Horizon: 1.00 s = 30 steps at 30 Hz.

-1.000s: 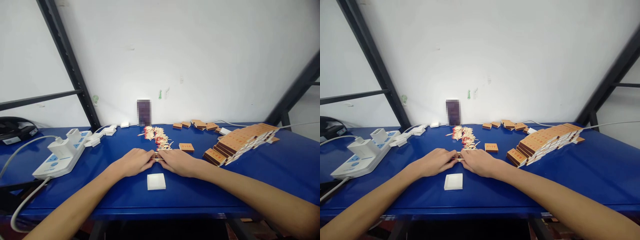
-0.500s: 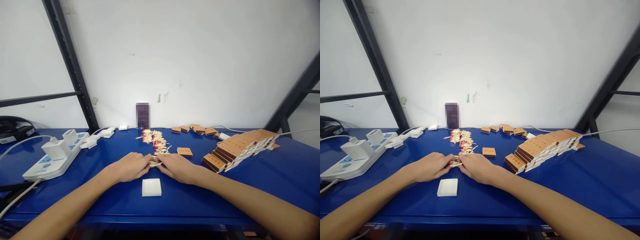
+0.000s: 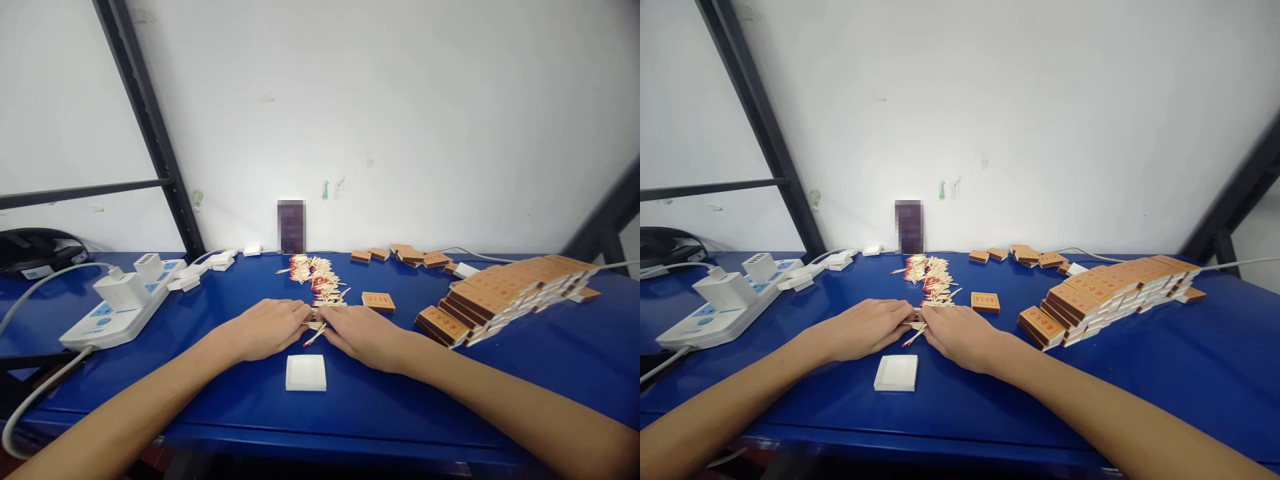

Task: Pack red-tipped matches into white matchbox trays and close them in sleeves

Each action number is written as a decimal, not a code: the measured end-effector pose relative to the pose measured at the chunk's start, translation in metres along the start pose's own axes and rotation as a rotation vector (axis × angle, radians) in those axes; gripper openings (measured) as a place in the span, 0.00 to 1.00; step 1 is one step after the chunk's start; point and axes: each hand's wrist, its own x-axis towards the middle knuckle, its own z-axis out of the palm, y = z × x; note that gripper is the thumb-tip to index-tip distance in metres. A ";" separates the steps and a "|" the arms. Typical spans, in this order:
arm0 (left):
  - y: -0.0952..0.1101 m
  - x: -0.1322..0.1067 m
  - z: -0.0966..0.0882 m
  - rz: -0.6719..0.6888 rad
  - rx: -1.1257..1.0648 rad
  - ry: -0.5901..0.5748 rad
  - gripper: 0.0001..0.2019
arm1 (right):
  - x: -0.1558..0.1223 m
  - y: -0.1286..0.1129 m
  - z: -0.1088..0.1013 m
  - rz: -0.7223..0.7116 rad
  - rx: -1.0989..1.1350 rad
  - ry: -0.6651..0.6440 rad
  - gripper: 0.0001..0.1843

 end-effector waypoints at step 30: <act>-0.002 -0.006 -0.010 0.012 -0.043 -0.063 0.10 | -0.020 0.003 -0.017 -0.175 0.297 -0.012 0.07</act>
